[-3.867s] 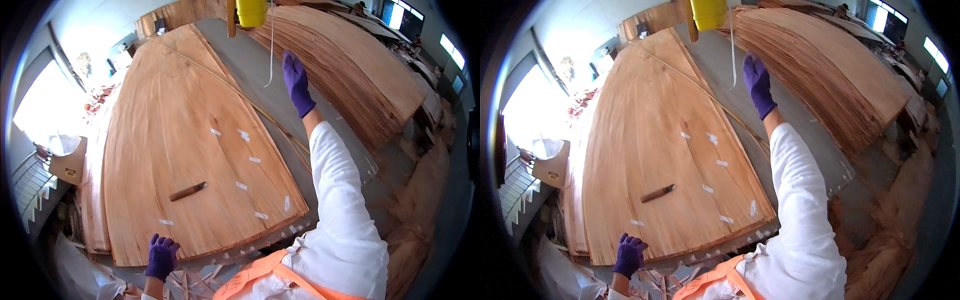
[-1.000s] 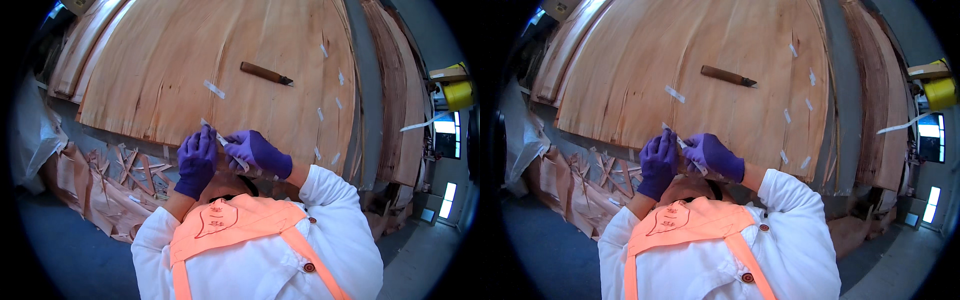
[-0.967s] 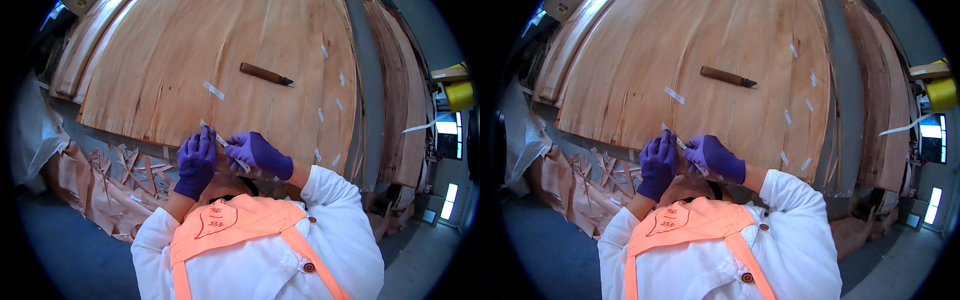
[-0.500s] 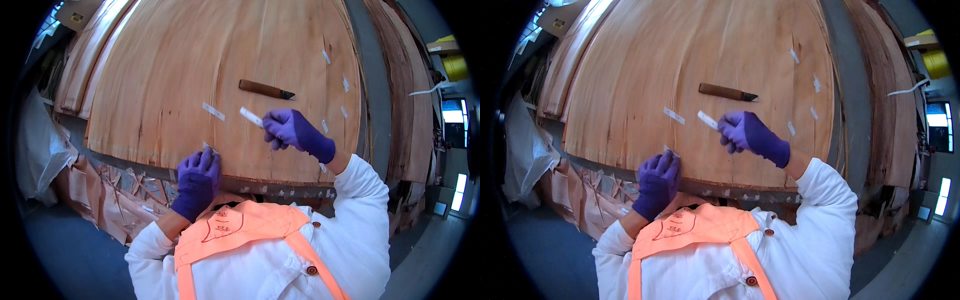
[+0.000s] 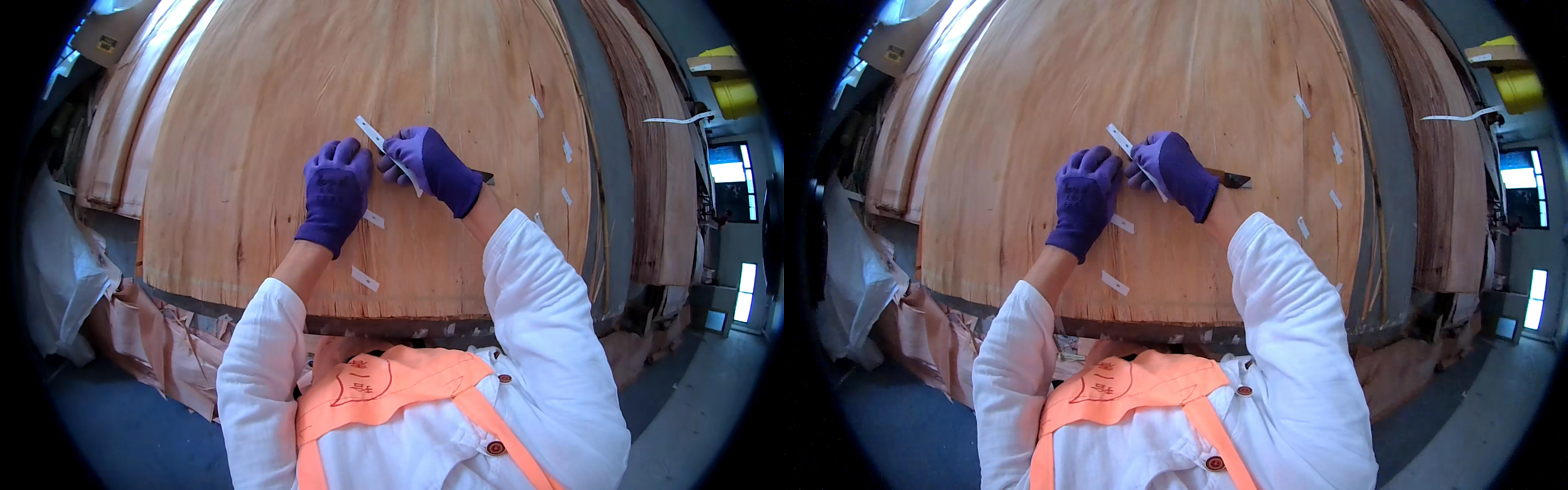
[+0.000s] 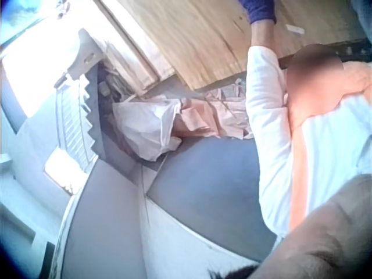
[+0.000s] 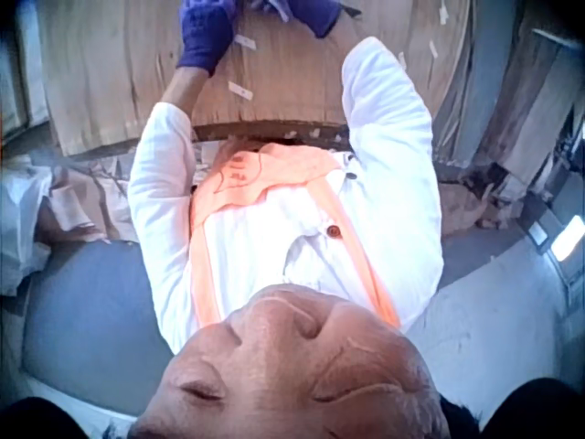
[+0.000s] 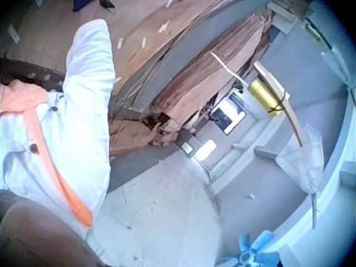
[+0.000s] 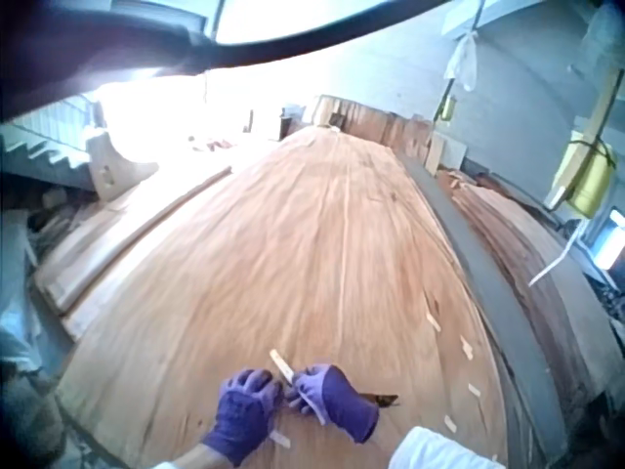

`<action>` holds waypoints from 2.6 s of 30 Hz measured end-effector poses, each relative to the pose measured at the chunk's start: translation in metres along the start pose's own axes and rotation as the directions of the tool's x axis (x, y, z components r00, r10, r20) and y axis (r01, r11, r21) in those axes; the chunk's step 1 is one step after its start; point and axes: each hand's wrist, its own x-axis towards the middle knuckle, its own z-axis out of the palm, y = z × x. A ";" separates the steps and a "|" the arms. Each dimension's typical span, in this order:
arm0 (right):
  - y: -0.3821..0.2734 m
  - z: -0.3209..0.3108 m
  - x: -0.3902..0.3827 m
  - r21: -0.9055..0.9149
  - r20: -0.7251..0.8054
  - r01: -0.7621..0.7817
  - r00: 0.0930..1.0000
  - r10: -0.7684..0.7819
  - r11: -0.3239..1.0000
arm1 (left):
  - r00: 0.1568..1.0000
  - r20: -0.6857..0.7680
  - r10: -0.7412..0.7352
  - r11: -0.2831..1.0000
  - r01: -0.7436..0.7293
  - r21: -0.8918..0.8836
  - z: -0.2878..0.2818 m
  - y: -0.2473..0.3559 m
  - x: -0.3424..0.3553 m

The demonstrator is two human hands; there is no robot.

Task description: The person applies adhesive tape to wood veneer sheets on a curved mold and trims the edges with a knife.

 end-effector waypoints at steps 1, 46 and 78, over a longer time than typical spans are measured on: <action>0.001 0.000 -0.001 0.007 -0.006 -0.008 1.000 0.008 1.000 | 1.000 -0.004 -0.011 1.000 0.011 -0.018 0.001 -0.001 0.000; 0.078 0.152 -0.115 -0.654 0.640 0.749 0.474 -0.605 -0.104 | 0.989 0.098 0.107 0.994 -0.107 -0.010 -0.159 -0.087 -0.186; 0.089 0.139 -0.125 -0.608 0.601 0.790 0.395 -0.695 -0.076 | 0.973 -0.080 0.216 0.961 -0.197 0.195 -0.127 -0.047 -0.191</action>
